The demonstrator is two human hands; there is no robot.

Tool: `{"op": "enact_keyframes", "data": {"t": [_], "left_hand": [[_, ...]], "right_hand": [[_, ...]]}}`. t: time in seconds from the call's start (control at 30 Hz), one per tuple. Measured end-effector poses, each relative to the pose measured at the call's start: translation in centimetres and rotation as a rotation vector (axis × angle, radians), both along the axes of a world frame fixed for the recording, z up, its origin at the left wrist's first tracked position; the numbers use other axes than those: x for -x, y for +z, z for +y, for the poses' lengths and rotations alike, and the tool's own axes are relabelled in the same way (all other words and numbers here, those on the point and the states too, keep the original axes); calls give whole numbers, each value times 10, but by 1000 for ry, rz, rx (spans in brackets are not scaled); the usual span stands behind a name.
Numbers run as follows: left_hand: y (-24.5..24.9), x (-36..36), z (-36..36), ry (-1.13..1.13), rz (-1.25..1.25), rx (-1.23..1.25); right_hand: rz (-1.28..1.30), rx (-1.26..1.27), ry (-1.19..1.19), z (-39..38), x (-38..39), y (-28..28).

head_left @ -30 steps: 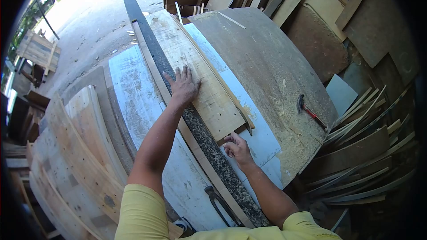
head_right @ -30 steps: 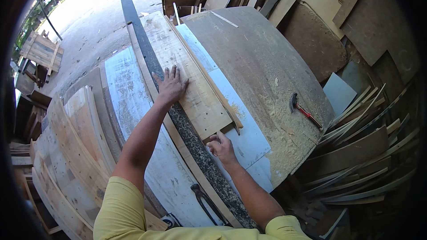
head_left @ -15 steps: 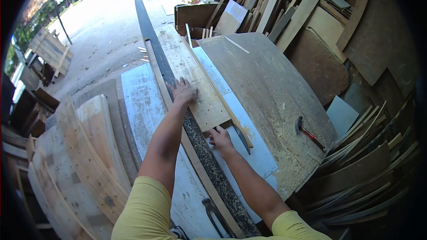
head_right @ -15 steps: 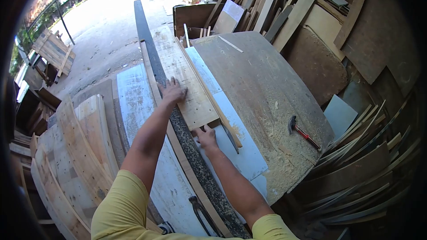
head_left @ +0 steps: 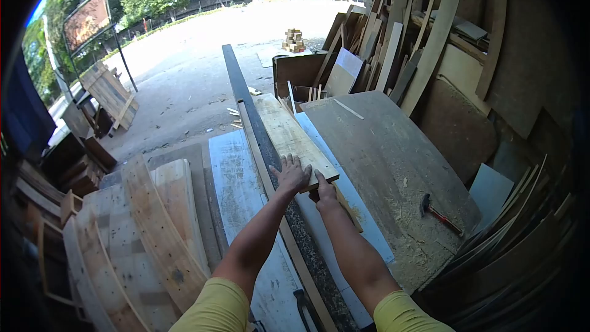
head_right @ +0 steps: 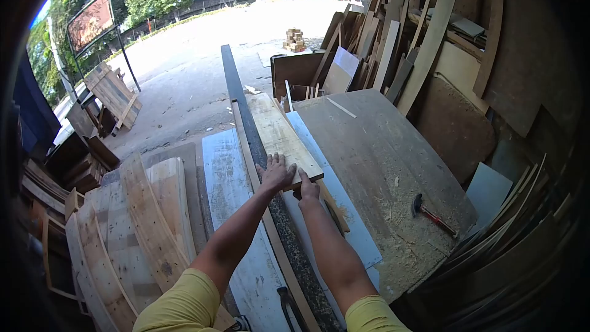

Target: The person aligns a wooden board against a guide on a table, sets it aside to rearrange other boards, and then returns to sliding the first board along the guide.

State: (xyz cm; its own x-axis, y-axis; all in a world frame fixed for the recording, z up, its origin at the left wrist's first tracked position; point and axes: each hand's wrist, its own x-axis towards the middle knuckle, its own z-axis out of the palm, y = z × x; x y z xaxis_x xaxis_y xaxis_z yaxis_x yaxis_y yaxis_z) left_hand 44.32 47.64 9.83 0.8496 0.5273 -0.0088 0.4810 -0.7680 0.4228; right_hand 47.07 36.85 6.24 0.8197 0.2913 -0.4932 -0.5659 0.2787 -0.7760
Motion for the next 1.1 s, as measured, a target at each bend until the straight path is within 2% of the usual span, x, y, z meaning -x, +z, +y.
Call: {"op": "enact_keyframes", "data": {"t": [0.1,0.17,0.2,0.23,0.27,0.3,0.33,0.37,0.43,0.47,0.5,0.57,0.7,0.9,1.0,1.03,1.1], "left_hand": [[32,13,-8,-19,44,-47],[74,35,-19,-158,146,38],[68,37,-22,-131,13,68],[64,44,-27,-126,9,74],[60,50,-34,-47,-255,118],[54,56,-44,34,-514,160],[42,52,-56,206,-668,225],[46,55,-68,214,-668,237],[51,64,-94,398,-403,1292],[45,67,-114,301,-373,1504],[40,68,-135,197,-336,1710],[48,70,-184,264,-353,1868],[49,80,-258,225,-303,1918],[46,93,-333,139,-175,1662],[49,113,-376,81,-160,1718],[51,124,-387,36,-139,1805],[49,145,-415,-41,-45,1847]], "right_hand": [[-78,57,-85,-16,7,9],[-249,106,-113,-47,22,12],[-355,122,-78,-77,40,30],[-363,124,-73,-109,61,52],[-483,31,-186,-135,77,63],[-454,100,-172,-172,97,90],[-561,42,-214,-204,111,107],[-571,31,-304,-233,129,131],[-711,52,-420,-288,156,166],[-679,189,-548,-323,161,169],[-663,208,-521,-358,167,178],[-696,212,-503,-397,194,202],[-693,242,-576,-459,228,199],[-693,177,-627,-540,269,160],[-593,17,-670,-599,307,138],[-548,1,-686,-622,324,138],[-479,-60,-720,-679,354,135]]}}
